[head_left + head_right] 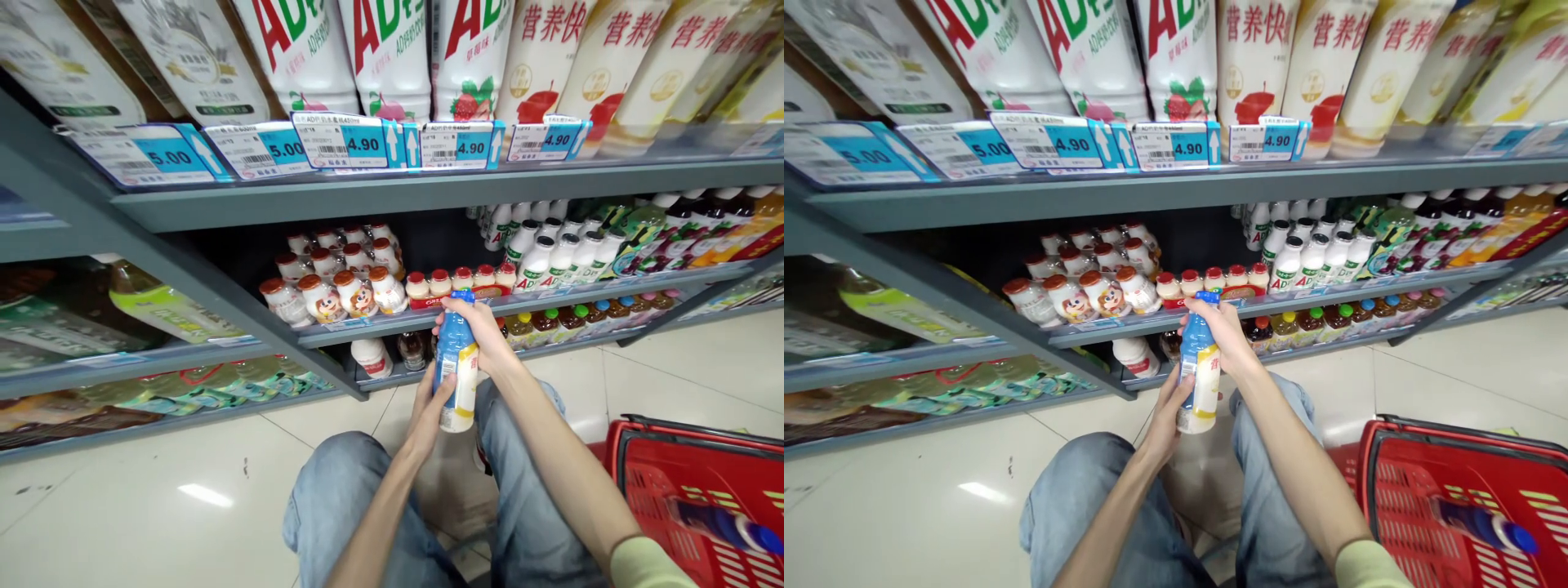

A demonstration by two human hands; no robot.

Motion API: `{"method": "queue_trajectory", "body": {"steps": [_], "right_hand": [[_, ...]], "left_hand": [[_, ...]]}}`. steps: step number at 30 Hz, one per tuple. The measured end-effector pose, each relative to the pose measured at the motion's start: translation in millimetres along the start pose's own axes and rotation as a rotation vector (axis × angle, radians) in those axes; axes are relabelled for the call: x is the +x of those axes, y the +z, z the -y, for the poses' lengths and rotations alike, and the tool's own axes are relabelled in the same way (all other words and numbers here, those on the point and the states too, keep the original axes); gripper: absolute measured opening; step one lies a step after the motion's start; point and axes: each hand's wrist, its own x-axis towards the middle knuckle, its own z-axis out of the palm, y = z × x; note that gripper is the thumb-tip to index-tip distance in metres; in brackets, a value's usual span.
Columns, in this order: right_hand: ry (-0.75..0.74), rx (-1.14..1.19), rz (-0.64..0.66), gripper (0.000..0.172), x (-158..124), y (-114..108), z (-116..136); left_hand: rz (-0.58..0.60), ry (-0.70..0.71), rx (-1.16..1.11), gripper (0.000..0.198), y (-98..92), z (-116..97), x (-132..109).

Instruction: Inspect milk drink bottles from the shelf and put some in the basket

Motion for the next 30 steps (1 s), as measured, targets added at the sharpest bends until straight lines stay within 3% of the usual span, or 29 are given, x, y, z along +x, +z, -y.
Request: {"method": "queue_trajectory", "body": {"steps": [6, 19, 30], "right_hand": [[-0.010, 0.005, -0.006, 0.035, 2, 7, -4], [-0.009, -0.023, 0.009, 0.036, 1, 7, -7], [0.123, 0.150, 0.182, 0.032, -1, 6, -1]], "left_hand": [[-0.023, -0.028, -0.049, 0.059, -1.2, -6, -3], [0.040, -0.094, -0.150, 0.073, 4.3, -9, -7], [0.243, -0.237, -0.325, 0.082, -0.8, -6, -7]]}}
